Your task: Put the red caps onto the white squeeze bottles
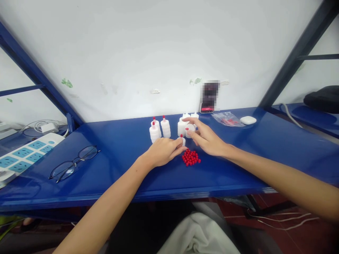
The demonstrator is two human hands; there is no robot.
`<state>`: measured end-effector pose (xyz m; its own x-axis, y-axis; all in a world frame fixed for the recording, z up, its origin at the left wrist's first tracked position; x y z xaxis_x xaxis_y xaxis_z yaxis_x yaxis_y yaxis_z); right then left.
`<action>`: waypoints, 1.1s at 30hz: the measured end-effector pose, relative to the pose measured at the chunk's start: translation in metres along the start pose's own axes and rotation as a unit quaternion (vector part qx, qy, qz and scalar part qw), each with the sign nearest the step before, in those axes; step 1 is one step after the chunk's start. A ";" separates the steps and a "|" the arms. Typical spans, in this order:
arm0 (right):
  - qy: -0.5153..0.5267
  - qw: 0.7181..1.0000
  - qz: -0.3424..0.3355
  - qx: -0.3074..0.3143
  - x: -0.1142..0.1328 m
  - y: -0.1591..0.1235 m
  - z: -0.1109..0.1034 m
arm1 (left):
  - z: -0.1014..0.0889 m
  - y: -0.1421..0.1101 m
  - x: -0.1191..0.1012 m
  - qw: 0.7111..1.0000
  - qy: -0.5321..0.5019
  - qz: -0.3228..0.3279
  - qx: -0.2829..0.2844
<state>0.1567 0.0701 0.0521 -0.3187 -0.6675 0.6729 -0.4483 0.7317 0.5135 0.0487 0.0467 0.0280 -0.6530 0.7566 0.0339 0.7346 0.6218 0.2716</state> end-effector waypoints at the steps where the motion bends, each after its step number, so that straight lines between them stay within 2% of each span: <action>1: 0.008 1.000 0.007 -0.006 -0.002 0.000 0.000 | 0.000 0.000 0.000 1.000 -0.001 0.000 0.001; 8: 0.041 0.998 0.038 0.000 -0.006 0.001 0.005 | 0.001 0.001 -0.001 1.000 0.021 0.002 0.009; 15: -0.044 0.999 0.029 -0.001 -0.010 0.004 0.006 | -0.001 0.000 -0.001 1.000 0.018 -0.003 -0.005; 21: -0.074 0.994 0.050 0.057 -0.019 0.003 0.017 | -0.002 -0.001 0.001 1.000 0.019 -0.011 -0.011; 25: -0.090 0.995 0.046 0.028 -0.015 0.002 0.010 | -0.012 -0.003 0.004 0.997 -0.013 -0.018 -0.075; 28: -0.062 0.998 -0.010 0.007 0.001 -0.003 0.003 | -0.023 -0.007 0.000 0.989 -0.034 0.001 -0.145; 31: 0.033 0.996 -0.076 0.042 0.018 -0.010 0.007 | -0.034 -0.013 -0.010 0.975 -0.032 0.044 -0.217; 33: 0.096 0.989 -0.086 0.071 0.023 -0.015 0.011 | -0.040 -0.016 -0.017 0.965 -0.027 0.072 -0.251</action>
<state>0.1463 0.0425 0.0541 -0.0695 -0.7323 0.6774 -0.5989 0.5737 0.5588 0.0409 0.0156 0.0611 -0.5304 0.8456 0.0606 0.6265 0.3428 0.7000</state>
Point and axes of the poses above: each hand's wrist, its own y-axis towards the middle knuckle, its own z-axis out of the palm, x = y × z, the point moved 9 cm from there along y, towards the middle knuckle, and after that the axes turned 4 degrees about y, right-handed, at the moved point
